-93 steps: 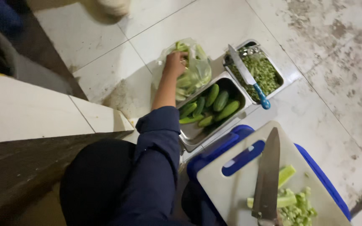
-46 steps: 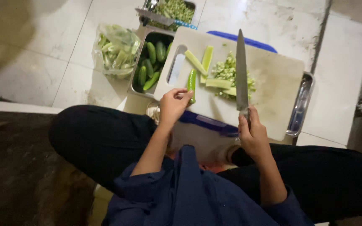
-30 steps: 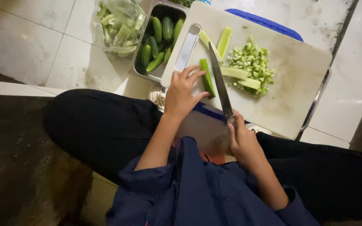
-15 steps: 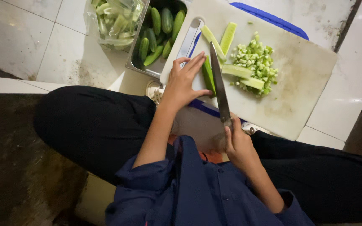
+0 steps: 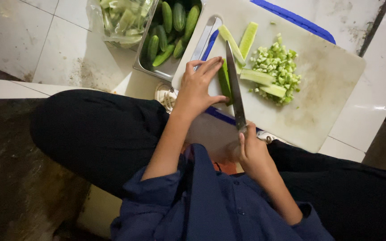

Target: The person sits on the floor and uses a knife to chop cucumbers on a white cutting board. They slice the cucumbers into small pieces and accumulate them on the board.

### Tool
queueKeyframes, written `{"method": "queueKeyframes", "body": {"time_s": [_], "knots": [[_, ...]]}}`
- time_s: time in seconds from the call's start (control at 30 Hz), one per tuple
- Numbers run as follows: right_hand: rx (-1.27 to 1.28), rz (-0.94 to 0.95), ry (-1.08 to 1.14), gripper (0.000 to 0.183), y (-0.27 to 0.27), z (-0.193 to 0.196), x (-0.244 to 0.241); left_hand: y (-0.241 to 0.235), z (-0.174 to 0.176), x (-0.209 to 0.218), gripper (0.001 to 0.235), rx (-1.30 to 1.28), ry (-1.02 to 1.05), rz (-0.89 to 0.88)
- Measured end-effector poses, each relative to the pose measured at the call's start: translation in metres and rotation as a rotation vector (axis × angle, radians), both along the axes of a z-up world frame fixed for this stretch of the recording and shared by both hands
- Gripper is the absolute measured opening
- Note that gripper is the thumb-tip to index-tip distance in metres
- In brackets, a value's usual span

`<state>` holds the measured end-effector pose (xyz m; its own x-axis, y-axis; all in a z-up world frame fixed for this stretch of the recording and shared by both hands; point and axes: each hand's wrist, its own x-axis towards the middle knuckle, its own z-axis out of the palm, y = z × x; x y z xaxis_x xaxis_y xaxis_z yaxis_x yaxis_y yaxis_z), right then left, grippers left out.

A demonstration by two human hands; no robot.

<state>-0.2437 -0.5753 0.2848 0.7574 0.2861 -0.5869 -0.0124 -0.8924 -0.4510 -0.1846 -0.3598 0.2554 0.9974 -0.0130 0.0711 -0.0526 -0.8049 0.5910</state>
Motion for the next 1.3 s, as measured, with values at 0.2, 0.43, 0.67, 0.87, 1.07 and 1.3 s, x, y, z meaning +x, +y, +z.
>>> {"method": "queueKeyframes", "body": {"time_s": [0.2,0.43,0.67,0.87,1.07,1.3], "knots": [[-0.034,0.014,0.003,0.037,0.005,0.005,0.007,0.0,0.003,0.0,0.08,-0.015,-0.03,0.013],[-0.105,0.082,-0.029,0.045,0.005,-0.009,0.013,-0.002,0.0,0.003,0.077,-0.043,-0.008,0.017],[-0.132,0.155,-0.22,0.048,0.02,-0.014,0.017,-0.002,0.003,0.001,0.076,-0.028,0.002,0.05],[-0.163,0.128,-0.138,0.049,0.019,-0.015,0.022,-0.006,0.011,-0.007,0.062,-0.006,-0.049,0.052],[-0.082,0.272,-0.422,0.05,0.005,-0.028,0.014,-0.007,-0.017,-0.007,0.074,-0.033,-0.127,0.059],[-0.124,0.156,-0.266,0.048,0.009,-0.033,0.018,-0.003,-0.019,-0.006,0.078,-0.095,-0.084,0.006]]}}
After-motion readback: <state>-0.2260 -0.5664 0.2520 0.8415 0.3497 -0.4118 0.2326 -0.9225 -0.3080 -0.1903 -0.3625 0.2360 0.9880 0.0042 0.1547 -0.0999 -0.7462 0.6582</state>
